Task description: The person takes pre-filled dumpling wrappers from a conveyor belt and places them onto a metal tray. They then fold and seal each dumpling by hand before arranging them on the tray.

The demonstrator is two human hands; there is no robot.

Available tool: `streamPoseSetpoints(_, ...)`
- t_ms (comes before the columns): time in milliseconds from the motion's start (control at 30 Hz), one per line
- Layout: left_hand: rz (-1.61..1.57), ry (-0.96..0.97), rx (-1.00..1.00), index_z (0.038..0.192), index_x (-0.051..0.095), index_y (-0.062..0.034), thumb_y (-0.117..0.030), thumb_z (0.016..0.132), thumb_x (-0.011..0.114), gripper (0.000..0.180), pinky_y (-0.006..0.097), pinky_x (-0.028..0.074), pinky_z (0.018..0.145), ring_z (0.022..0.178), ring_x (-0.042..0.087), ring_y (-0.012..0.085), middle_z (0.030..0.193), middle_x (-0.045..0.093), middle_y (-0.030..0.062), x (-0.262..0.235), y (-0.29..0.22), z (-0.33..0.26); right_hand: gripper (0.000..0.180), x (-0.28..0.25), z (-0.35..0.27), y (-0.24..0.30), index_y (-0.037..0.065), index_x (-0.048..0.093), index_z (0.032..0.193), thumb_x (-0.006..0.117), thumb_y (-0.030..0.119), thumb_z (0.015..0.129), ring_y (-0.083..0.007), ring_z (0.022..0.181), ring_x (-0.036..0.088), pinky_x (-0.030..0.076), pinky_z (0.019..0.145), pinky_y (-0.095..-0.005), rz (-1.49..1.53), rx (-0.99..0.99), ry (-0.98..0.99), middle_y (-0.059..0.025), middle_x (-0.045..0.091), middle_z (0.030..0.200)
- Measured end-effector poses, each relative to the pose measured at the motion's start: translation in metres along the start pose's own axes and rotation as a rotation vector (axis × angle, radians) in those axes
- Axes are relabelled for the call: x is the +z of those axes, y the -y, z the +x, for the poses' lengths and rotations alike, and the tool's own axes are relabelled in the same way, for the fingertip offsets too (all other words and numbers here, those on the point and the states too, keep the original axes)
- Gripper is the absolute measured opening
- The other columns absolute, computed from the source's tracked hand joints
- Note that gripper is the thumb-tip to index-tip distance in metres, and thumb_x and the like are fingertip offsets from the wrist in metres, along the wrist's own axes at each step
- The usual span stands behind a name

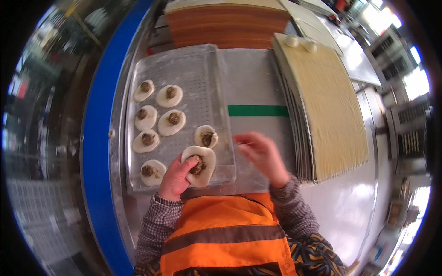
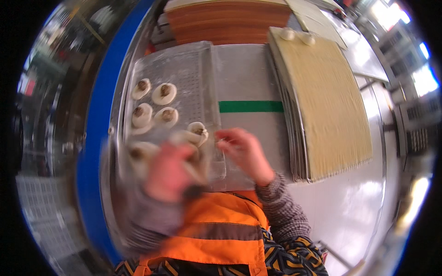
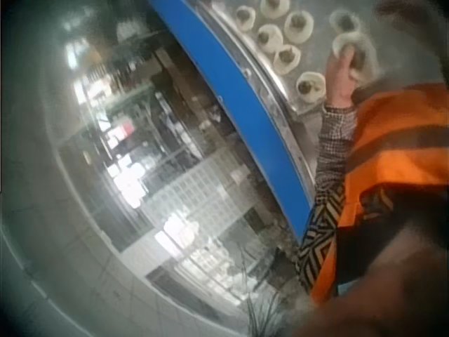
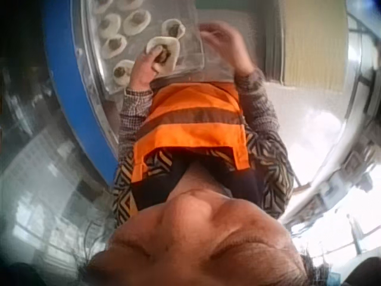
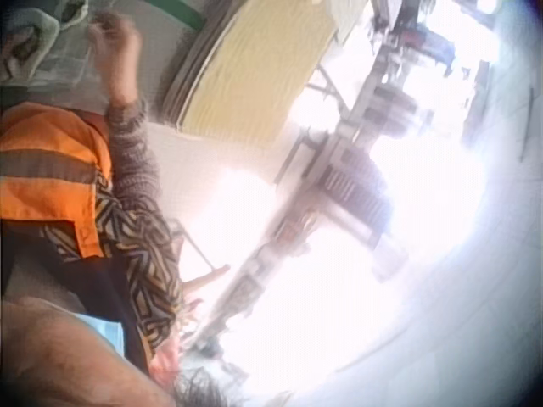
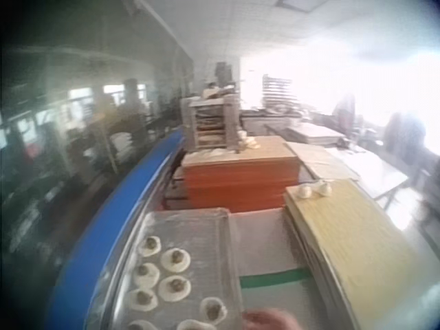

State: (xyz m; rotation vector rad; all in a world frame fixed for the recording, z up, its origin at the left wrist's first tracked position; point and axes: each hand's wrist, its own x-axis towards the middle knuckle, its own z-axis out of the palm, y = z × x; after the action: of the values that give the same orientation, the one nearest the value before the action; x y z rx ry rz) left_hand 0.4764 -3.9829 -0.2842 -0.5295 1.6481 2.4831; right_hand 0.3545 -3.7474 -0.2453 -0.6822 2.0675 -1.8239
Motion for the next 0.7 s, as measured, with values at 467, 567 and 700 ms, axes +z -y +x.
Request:
streamPoseSetpoints(467, 0.529, -0.112, 0.223, 0.122, 0.059, -0.0001, -0.012, 0.093, 0.066, 0.032, 0.026, 0.051, 0.086, 0.095, 0.062, 0.0107, 0.106, 0.066, 0.0045, -0.028, -0.001, -0.007, 0.013, 0.098, 0.034, 0.016, 0.002, 0.069, 0.092, 0.07, 0.006, 0.08, -0.026, 0.068, 0.062, 0.052, 0.064, -0.0334, -0.178, 0.007, 0.281, -0.0123, 0.065, 0.079)
streamPoseSetpoints(567, 0.64, -0.017, 0.211, 0.12, 0.06, -0.0001, -0.011, 0.092, 0.065, 0.03, 0.026, 0.05, 0.085, 0.094, 0.062, 0.0113, 0.103, 0.067, 0.0053, -0.034, -0.003, -0.003, 0.012, 0.1, 0.037, 0.014, 0.002, 0.068, 0.092, 0.068, 0.008, 0.081, -0.0308, 0.071, 0.064, 0.053, 0.066, -0.0371, -0.324, -0.075, 0.33, -0.0135, 0.065, 0.08)
streamPoseSetpoints(700, 0.702, 0.03, 0.09, 0.119, 0.061, -0.0004, -0.014, 0.09, 0.065, 0.032, 0.028, 0.05, 0.085, 0.095, 0.063, 0.013, 0.102, 0.068, 0.0076, -0.039, -0.006, -0.003, 0.012, 0.101, 0.038, 0.011, 0.002, 0.067, 0.093, 0.067, 0.01, 0.084, -0.0337, 0.075, 0.064, 0.052, 0.067, -0.0405, -0.368, -0.06, 0.363, -0.0148, 0.065, 0.083)
